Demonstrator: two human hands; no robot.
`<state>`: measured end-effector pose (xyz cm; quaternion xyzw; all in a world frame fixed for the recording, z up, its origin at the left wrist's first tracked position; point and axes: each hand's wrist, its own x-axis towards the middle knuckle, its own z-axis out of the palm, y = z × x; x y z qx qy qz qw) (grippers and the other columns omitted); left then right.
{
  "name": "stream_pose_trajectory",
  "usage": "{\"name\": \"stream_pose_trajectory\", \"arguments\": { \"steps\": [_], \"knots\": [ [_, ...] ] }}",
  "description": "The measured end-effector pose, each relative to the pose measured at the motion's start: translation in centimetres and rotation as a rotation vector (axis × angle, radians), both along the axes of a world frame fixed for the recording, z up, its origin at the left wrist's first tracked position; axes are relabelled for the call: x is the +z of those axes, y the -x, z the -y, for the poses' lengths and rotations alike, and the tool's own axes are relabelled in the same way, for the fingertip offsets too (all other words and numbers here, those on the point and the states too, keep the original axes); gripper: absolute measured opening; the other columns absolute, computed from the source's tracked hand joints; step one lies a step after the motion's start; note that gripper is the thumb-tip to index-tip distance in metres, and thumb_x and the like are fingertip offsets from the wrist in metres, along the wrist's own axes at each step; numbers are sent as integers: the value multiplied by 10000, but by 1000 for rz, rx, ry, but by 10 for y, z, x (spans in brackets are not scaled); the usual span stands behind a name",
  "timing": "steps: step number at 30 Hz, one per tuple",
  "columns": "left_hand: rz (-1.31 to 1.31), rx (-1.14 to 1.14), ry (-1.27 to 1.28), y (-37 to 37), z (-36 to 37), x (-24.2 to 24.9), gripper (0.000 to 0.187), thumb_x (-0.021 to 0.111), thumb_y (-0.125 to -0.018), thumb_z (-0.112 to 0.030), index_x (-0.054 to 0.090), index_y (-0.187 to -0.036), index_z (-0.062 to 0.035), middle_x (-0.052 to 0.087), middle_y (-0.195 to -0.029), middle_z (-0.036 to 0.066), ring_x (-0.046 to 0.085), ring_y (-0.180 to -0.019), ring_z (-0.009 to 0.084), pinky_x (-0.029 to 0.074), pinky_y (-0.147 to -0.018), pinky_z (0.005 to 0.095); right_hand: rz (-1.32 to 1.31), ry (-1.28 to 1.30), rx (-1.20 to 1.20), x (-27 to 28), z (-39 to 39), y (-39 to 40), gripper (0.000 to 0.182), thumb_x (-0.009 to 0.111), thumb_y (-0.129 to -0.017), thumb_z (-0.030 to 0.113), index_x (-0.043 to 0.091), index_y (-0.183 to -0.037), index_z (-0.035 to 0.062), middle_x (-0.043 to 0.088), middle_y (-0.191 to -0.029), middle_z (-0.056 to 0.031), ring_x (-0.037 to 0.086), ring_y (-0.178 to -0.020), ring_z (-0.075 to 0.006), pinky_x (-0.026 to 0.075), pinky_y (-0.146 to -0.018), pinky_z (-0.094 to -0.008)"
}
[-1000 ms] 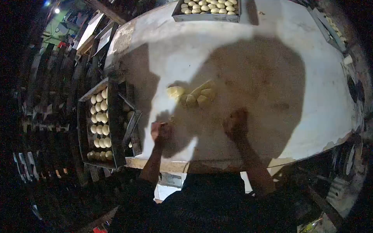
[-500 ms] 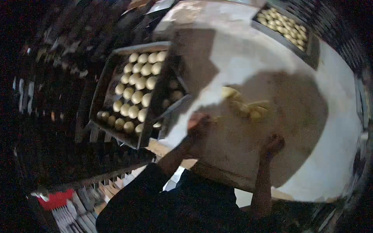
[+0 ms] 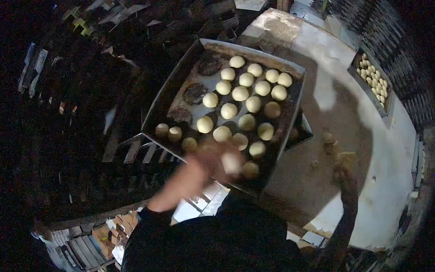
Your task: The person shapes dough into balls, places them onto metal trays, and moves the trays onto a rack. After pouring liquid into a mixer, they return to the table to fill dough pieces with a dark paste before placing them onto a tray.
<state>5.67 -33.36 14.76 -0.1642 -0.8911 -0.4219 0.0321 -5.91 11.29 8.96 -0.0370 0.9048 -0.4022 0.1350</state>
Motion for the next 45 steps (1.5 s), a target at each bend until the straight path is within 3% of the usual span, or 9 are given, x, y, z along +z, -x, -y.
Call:
{"name": "stream_pose_trajectory", "arguments": {
  "steps": [1, 6, 12, 17, 23, 30, 37, 39, 45],
  "knots": [
    [41, 153, 161, 10, 48, 10, 409, 625, -834, -162, 545, -1199, 5, 612, -1084, 190, 610, -961, 339, 494, -854, 398, -91, -37, 170, 5, 40, 10, 305, 458, -985, 240, 550, -1204, 49, 583, -1191, -121, 590, -1030, -236, 475, -887, -354],
    [200, 502, 280, 46, 183, -48, 363, 582, -849, -72, 536, -1198, 14, 620, -1085, 188, 600, -1021, 321, 469, -895, 421, -181, 552, 788, 69, 309, 12, 406, 642, -871, 239, 515, -1191, 23, 557, -1161, -176, 590, -1037, -249, 479, -845, -366],
    [121, 591, 411, 31, 179, -30, 432, 607, -808, -82, 519, -1224, 1, 561, -1160, 244, 545, -1066, 410, 448, -899, 441, -817, 128, 1236, 1, 444, 31, 273, 655, -808, 166, 591, -1015, 0, 591, -1017, -105, 542, -1021, -317, 470, -880, -407],
    [-73, 660, 524, 24, 77, 31, 557, 635, -754, -63, 480, -1289, -45, 556, -1198, 220, 567, -1025, 420, 471, -884, 433, -613, 198, 694, 52, 316, 60, 164, 631, -830, 167, 620, -931, 39, 598, -1011, -113, 592, -935, -284, 477, -840, -388],
    [-610, -384, 9, 43, -159, -39, 185, 666, -791, -165, 657, -966, -104, 636, -924, 86, 627, -819, 249, 511, -789, 424, -770, 130, -448, -52, 48, 92, 235, 581, -879, 245, 584, -877, 10, 591, -784, -113, 581, -729, -240, 479, -728, -373],
    [-84, 73, 101, 223, -331, -220, 425, 534, -910, -379, 576, -1167, -43, 588, -1144, 195, 557, -1031, 357, 410, -914, 472, -470, -254, -543, -194, -195, -51, 162, 546, -873, 188, 533, -831, 32, 546, -816, -120, 521, -772, -274, 430, -732, -386],
    [146, -443, 466, 312, -335, -248, 489, 619, -860, -436, 606, -1066, 8, 643, -1044, 162, 586, -1003, 310, 461, -868, 427, -559, -379, -511, -221, -245, -92, 98, 550, -865, 133, 538, -873, 36, 550, -873, -129, 516, -843, -306, 380, -791, -412],
    [621, -310, 12, 301, -327, -230, 486, 638, -852, -428, 626, -982, 39, 651, -1040, 159, 611, -970, 274, 489, -824, 399, -593, -366, -518, -219, -247, -82, 118, 548, -870, 145, 537, -881, 28, 547, -878, -136, 514, -855, -308, 376, -805, -425],
    [689, -264, 535, 295, -317, -226, 336, 668, -819, -388, 706, -943, -78, 698, -924, 104, 654, -852, 212, 511, -769, 350, -477, -295, -590, -209, -246, -65, 185, 561, -861, 245, 561, -874, 60, 564, -901, -127, 526, -894, -319, 359, -851, -469]
  ]
}}
